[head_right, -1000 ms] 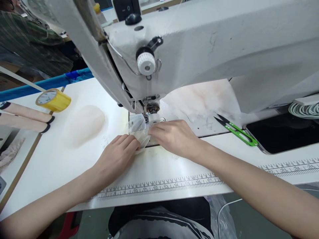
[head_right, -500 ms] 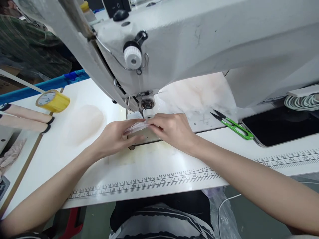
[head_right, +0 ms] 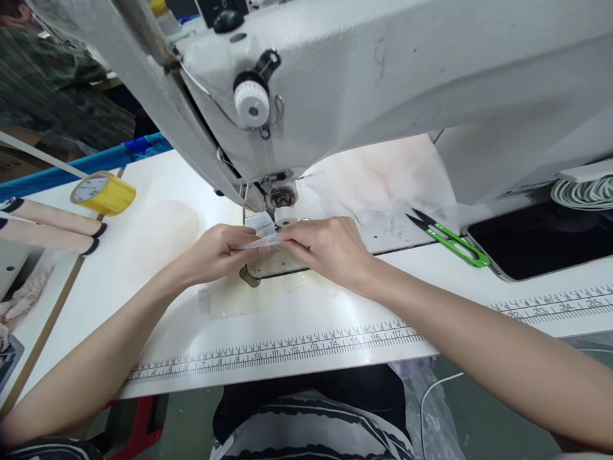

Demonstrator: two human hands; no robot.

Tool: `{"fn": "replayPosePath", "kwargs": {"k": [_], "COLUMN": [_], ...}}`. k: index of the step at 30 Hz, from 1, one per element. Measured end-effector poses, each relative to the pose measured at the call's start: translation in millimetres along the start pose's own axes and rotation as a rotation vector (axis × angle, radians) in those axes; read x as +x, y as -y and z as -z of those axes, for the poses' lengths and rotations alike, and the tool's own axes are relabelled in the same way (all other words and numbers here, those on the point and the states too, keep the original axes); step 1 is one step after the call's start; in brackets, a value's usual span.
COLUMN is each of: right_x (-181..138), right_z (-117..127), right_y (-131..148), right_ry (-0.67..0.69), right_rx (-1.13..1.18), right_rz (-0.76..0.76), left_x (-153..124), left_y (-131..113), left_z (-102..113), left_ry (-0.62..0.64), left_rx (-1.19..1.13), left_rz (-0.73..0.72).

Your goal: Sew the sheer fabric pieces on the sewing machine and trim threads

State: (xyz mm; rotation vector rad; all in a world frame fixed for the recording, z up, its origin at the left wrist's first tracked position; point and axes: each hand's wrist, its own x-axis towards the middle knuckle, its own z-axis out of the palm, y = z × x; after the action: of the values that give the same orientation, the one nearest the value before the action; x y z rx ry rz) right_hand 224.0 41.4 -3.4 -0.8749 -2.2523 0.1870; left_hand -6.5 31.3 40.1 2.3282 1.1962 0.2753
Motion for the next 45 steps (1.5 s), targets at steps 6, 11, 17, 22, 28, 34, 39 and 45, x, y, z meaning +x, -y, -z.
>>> {"fn": "replayPosePath", "kwargs": {"k": [6, 11, 17, 22, 28, 34, 39, 45], "right_x": [0.0, 0.5, -1.4, 0.1, 3.8, 6.3, 6.9, 6.4], "right_z": [9.4, 11.7, 12.6, 12.6, 10.6, 9.2, 7.1, 3.8], "right_y": [7.1, 9.6, 9.8, 10.0, 8.1, 6.8, 1.6, -1.8], "right_ry": [0.022, 0.059, 0.114, 0.116, 0.082, 0.093, 0.132, 0.141], "right_rx": [-0.227, -0.251, -0.226, -0.234, -0.276, -0.377, -0.386, -0.419], "right_rz": [0.294, 0.380, 0.384, 0.389, 0.391, 0.343, 0.311, 0.304], "left_x": [-17.9, -27.5, -31.3, -31.1, -28.3, -20.9, -15.2, -12.4], "left_y": [-8.7, -14.0, -10.3, -8.2, -5.0, 0.6, 6.0, 7.6], "left_z": [-31.4, -46.3, -47.5, -48.7, -47.6, -43.9, -40.9, -40.0], "left_ry": [-0.367, -0.442, -0.368, -0.379, -0.381, -0.378, -0.386, -0.376], "left_rx": [0.602, 0.727, 0.677, 0.641, 0.619, 0.603, 0.630, 0.591], "left_rz": [-0.327, -0.342, -0.310, -0.314, -0.294, -0.281, -0.257, -0.223]}}
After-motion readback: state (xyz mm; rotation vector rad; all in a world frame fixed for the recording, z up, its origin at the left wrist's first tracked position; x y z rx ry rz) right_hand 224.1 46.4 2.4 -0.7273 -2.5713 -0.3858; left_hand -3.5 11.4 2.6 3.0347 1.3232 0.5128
